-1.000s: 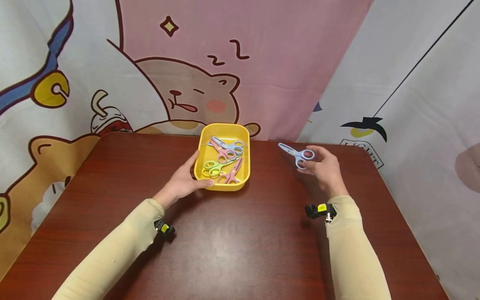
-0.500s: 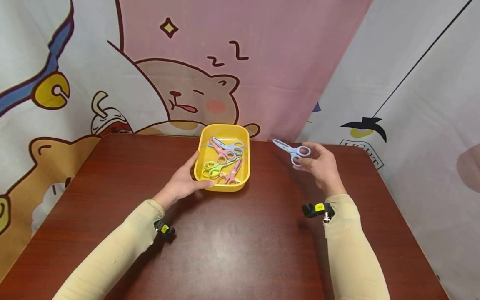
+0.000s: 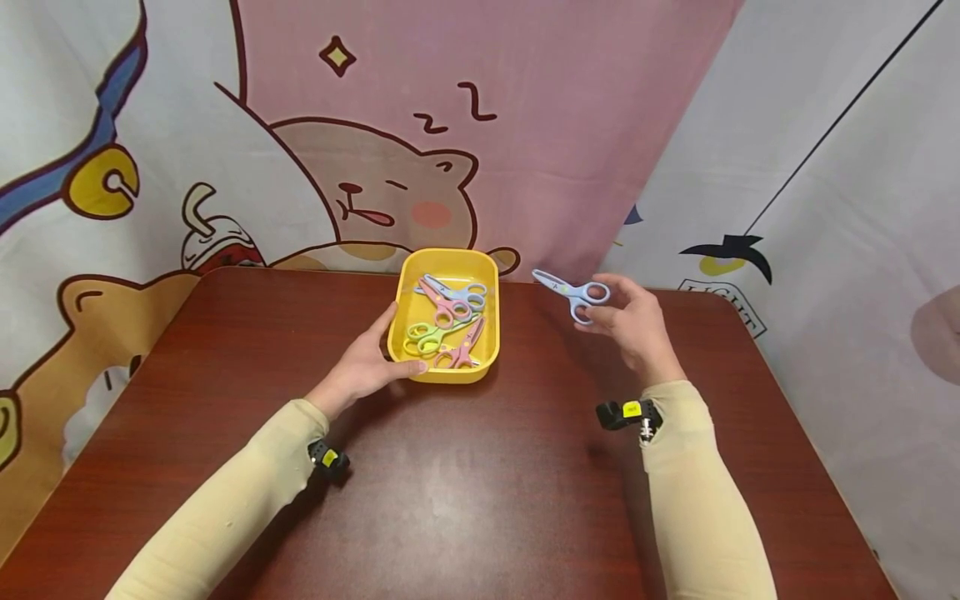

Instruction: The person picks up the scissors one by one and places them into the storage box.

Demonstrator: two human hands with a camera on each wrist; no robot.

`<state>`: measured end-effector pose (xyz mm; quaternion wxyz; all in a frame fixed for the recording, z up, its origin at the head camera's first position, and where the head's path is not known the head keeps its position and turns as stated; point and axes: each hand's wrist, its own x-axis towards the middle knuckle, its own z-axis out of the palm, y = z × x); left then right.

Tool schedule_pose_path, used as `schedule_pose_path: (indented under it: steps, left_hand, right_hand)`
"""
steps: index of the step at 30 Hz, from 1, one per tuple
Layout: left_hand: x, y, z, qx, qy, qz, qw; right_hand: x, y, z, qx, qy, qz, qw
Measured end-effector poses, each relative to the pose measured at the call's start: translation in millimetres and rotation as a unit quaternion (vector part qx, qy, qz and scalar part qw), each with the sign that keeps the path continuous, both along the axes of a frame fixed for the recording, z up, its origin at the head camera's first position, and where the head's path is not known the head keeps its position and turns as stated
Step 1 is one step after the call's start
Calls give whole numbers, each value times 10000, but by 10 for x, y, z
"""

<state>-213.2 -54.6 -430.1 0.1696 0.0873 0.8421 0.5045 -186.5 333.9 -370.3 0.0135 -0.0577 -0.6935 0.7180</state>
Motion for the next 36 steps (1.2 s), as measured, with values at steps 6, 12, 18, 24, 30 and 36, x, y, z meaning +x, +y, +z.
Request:
schedule_pose_path:
  steps: [6,12,18,24,30,36]
  left_hand:
    - [-13,-1,2,-20,28,-8,10000]
    - [-25,-4,3,-5,6,-2,10000]
    - [-31,-4,-2,-11,-2,16,10000]
    - [-13,-18,-7,14,-18,6,10000]
    - [-8,-17,-10,31,42,-14,10000]
    - [-11,-7,-13,11,48,-28,10000]
  right_hand:
    - [-39,-76,73,192,-45,64,9998]
    - [-78,-175,135,254,17,155,9996]
    - [-118,-263,145,387,52,195,9990]
    - [-147,-349,131,395,94,258,9988]
    - [-165,-424,134,312,170,242,9991]
    - [-169,-481,168,371,99,353,9986]
